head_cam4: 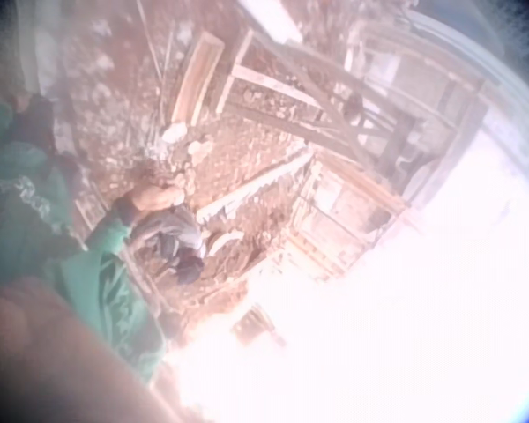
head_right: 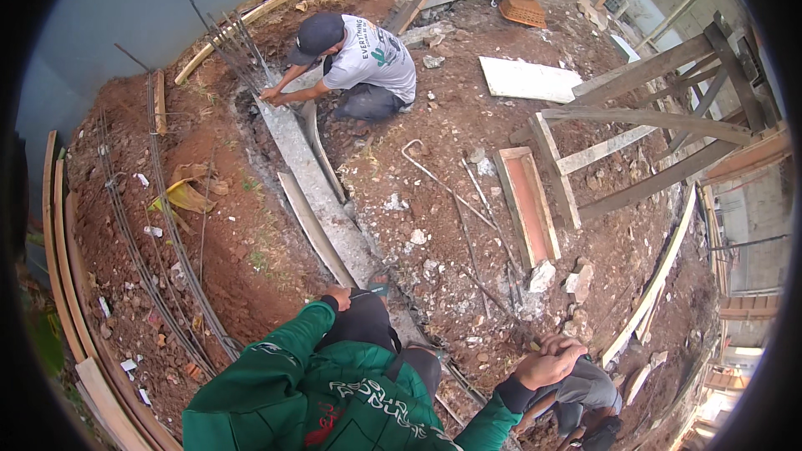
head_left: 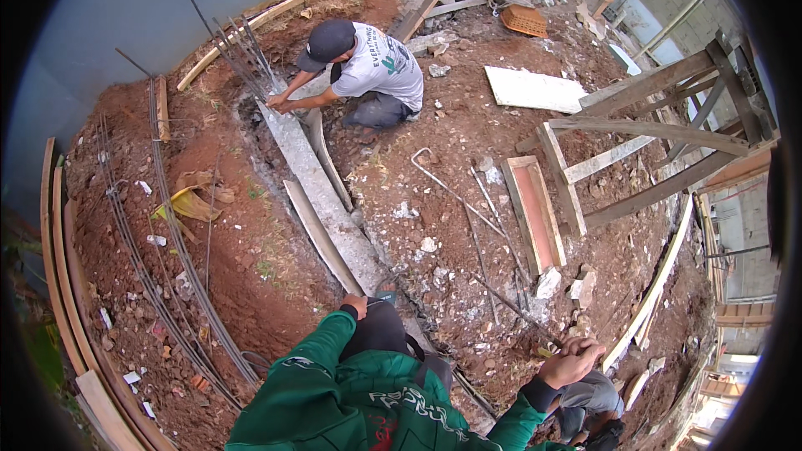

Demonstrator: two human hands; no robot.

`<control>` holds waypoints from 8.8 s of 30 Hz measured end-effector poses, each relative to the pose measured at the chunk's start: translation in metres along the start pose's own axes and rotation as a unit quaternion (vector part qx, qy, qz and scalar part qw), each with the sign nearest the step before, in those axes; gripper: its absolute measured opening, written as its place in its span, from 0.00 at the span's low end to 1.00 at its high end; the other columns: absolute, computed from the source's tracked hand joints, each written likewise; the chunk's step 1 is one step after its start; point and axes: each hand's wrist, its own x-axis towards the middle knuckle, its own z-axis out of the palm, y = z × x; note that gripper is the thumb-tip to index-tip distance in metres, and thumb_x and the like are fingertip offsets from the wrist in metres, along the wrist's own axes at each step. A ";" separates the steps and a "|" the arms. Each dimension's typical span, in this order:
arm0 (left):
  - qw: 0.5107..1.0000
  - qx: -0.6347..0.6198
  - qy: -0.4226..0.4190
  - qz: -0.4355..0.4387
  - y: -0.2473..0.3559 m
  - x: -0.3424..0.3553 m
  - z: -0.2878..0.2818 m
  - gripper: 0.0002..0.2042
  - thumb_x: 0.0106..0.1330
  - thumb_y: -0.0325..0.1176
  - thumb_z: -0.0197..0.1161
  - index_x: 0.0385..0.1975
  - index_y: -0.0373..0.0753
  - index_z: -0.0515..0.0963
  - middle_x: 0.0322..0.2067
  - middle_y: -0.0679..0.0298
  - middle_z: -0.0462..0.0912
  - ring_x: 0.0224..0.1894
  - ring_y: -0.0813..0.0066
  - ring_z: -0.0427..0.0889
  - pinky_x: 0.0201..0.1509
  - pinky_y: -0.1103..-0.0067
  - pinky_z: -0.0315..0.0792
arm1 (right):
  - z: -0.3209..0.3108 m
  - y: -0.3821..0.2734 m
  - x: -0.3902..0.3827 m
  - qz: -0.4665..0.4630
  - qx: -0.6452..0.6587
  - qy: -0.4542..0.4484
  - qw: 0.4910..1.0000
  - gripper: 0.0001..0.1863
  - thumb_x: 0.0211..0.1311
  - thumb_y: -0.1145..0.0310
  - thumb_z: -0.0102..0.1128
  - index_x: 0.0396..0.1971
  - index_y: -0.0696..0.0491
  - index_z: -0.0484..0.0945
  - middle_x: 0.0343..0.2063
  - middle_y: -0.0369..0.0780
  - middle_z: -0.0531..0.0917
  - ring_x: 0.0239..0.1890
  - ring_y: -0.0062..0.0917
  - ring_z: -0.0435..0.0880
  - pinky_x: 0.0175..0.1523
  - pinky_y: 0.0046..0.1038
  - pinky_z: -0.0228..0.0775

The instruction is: The person uses a metal bar to scrape and clear debris from a concrete channel on the ground. They repeatedly scrape along the channel's length, removing dirt and small rocks. Another worker is visible nearby working on the same area.

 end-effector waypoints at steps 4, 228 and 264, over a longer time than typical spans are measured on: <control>0.995 0.042 -0.052 0.074 -0.016 0.006 -0.016 0.16 0.65 0.42 0.55 0.27 0.34 0.76 0.20 0.57 0.81 0.18 0.67 0.80 0.19 0.73 0.75 | -0.008 0.004 0.005 0.020 0.039 0.050 0.998 0.22 0.74 0.51 0.36 0.22 0.50 0.62 0.12 0.31 0.56 0.16 0.18 0.54 0.29 0.24 0.57; 0.848 -0.123 -0.339 -0.387 0.108 0.616 -0.352 0.21 0.43 0.55 0.67 0.23 0.48 0.67 0.17 0.73 0.64 0.17 0.82 0.66 0.17 0.85 0.52 | 0.497 1.010 -0.408 0.739 -0.061 -0.044 0.669 0.05 0.46 0.71 0.54 0.25 0.55 0.75 0.17 0.38 0.73 0.18 0.22 0.70 0.24 0.27 0.62; 0.975 0.193 -0.073 0.077 -0.011 0.601 -0.312 0.20 0.71 0.43 0.46 0.29 0.31 0.74 0.25 0.48 0.79 0.31 0.47 0.79 0.35 0.61 0.71 | 0.480 0.980 -0.415 0.365 -0.513 -0.570 0.529 0.12 0.49 0.67 0.55 0.26 0.59 0.84 0.32 0.51 0.83 0.37 0.37 0.84 0.45 0.37 0.76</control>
